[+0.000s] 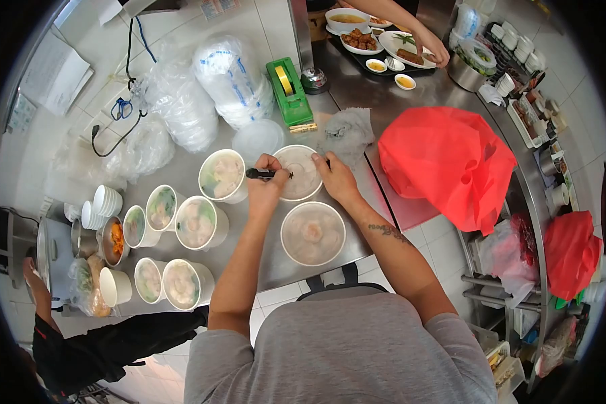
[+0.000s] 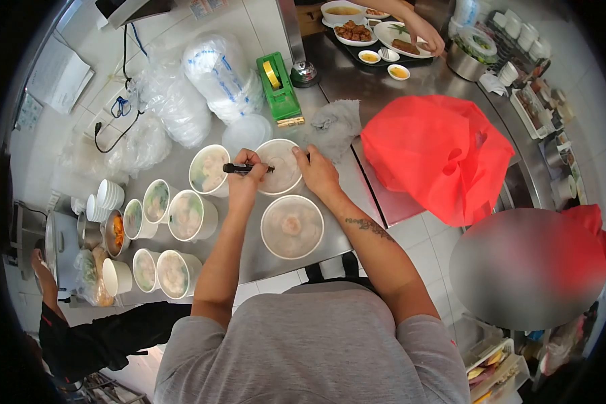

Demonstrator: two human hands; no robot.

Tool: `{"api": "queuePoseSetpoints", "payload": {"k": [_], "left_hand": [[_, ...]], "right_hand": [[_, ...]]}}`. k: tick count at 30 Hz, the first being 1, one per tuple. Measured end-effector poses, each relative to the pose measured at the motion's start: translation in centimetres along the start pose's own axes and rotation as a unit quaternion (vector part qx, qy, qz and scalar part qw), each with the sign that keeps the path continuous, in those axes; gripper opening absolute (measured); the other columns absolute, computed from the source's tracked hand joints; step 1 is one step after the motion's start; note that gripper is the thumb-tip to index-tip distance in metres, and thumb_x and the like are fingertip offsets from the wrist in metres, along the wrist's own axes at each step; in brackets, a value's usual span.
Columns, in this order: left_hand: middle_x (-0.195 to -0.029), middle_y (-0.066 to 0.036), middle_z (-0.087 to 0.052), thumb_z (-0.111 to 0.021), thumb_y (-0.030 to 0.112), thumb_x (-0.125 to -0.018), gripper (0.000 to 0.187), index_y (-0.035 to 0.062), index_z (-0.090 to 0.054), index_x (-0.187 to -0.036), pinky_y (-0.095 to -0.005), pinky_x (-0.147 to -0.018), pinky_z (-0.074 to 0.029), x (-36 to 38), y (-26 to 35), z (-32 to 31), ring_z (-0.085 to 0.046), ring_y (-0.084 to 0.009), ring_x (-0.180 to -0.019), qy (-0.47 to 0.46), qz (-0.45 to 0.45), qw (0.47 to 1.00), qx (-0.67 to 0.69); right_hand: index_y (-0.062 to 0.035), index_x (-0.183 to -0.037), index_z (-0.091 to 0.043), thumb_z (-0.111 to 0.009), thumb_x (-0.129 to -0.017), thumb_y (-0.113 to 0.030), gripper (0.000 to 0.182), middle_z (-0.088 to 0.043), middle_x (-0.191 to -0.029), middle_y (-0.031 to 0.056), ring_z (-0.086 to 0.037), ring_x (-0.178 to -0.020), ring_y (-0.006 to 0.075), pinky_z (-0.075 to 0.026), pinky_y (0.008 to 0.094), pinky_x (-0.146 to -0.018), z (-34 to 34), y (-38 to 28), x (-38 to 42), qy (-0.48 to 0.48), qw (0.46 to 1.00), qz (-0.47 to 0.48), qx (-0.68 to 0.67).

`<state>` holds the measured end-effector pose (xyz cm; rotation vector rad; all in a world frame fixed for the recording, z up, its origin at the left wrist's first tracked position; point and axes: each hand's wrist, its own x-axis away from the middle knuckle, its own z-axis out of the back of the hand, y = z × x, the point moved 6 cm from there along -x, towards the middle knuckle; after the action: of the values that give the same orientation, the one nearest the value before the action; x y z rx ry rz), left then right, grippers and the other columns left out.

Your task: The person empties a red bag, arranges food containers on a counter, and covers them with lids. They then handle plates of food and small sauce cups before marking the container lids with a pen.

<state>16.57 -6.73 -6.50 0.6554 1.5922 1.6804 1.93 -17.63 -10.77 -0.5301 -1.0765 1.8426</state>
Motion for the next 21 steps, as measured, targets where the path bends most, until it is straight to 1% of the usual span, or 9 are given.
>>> {"api": "queuePoseSetpoints", "payload": {"k": [1, 4, 7, 10, 13, 19, 21], "left_hand": [[-0.064, 0.001, -0.050, -0.059, 0.004, -0.073, 0.010, 0.0054, -0.050, -0.074, -0.0216, -0.051, -0.037, 0.0, -0.1, 0.0, -0.046, -0.0068, -0.055, -0.009, 0.000, 1.000, -0.013], [-0.065, 0.001, -0.051, -0.062, 0.005, -0.073, 0.011, 0.0054, -0.050, -0.074, -0.0219, -0.051, -0.037, 0.2, 0.5, -0.1, -0.047, -0.0067, -0.055, 0.000, 0.026, 1.000, 0.009], [-0.064, 0.001, -0.051, -0.063, 0.005, -0.073, 0.012, 0.0057, -0.051, -0.073, -0.0215, -0.052, -0.037, 0.1, 0.7, -0.4, -0.047, -0.0063, -0.056, 0.014, 0.020, 0.999, 0.025], [-0.064, 0.001, -0.052, -0.063, 0.005, -0.075, 0.012, 0.0061, -0.051, -0.073, -0.0209, -0.052, -0.037, 0.1, 0.8, -0.5, -0.047, -0.0062, -0.056, -0.007, -0.001, 1.000, -0.030], [-0.063, 0.001, -0.052, -0.064, 0.006, -0.076, 0.012, 0.0064, -0.052, -0.073, -0.0207, -0.053, -0.036, 0.0, 0.4, -0.4, -0.047, -0.0061, -0.057, -0.018, 0.006, 1.000, -0.009], [-0.065, 0.000, -0.054, -0.066, 0.005, -0.075, 0.012, 0.0053, -0.054, -0.076, -0.0206, -0.057, -0.041, 0.2, 0.9, -0.7, -0.052, -0.0068, -0.061, -0.014, 0.024, 1.000, -0.014], [-0.068, 0.000, -0.055, -0.067, 0.005, -0.075, 0.012, 0.0047, -0.054, -0.077, -0.0206, -0.058, -0.042, 0.0, 0.5, -0.6, -0.053, -0.0074, -0.062, -0.034, 0.020, 0.999, -0.032]], "right_hand": [[-0.0039, -0.096, -0.051, -0.041, -0.090, -0.052, 0.050, -0.062, -0.090, 0.0246, -0.057, -0.089, 0.0440, -0.043, 0.0487, -0.076, 0.0, 0.0, 0.0, 0.000, 1.000, 0.003, 0.000], [-0.0040, -0.097, -0.051, -0.041, -0.090, -0.052, 0.049, -0.062, -0.089, 0.0248, -0.057, -0.089, 0.0441, -0.043, 0.0486, -0.076, -0.1, 0.1, -0.2, -0.002, 1.000, 0.006, -0.002], [-0.0042, -0.097, -0.051, -0.041, -0.090, -0.052, 0.049, -0.062, -0.089, 0.0247, -0.057, -0.089, 0.0441, -0.043, 0.0486, -0.076, -0.2, 0.1, -0.2, -0.002, 1.000, 0.005, -0.002], [-0.0043, -0.097, -0.051, -0.040, -0.090, -0.051, 0.049, -0.062, -0.089, 0.0246, -0.057, -0.089, 0.0440, -0.043, 0.0485, -0.076, -0.1, 0.2, -0.3, -0.003, 1.000, 0.005, -0.003], [-0.0045, -0.096, -0.051, -0.041, -0.090, -0.051, 0.048, -0.062, -0.089, 0.0243, -0.057, -0.089, 0.0441, -0.043, 0.0486, -0.076, -0.2, 0.3, -0.4, -0.002, 1.000, 0.010, -0.006], [-0.0051, -0.095, -0.051, -0.040, -0.090, -0.051, 0.048, -0.062, -0.088, 0.0243, -0.057, -0.088, 0.0446, -0.043, 0.0490, -0.075, 0.0, 0.1, -0.2, -0.004, 1.000, 0.009, -0.011], [-0.0052, -0.095, -0.051, -0.039, -0.091, -0.051, 0.047, -0.062, -0.088, 0.0246, -0.057, -0.088, 0.0448, -0.043, 0.0493, -0.075, -0.1, 0.1, -0.3, -0.003, 1.000, 0.011, -0.013]]}}
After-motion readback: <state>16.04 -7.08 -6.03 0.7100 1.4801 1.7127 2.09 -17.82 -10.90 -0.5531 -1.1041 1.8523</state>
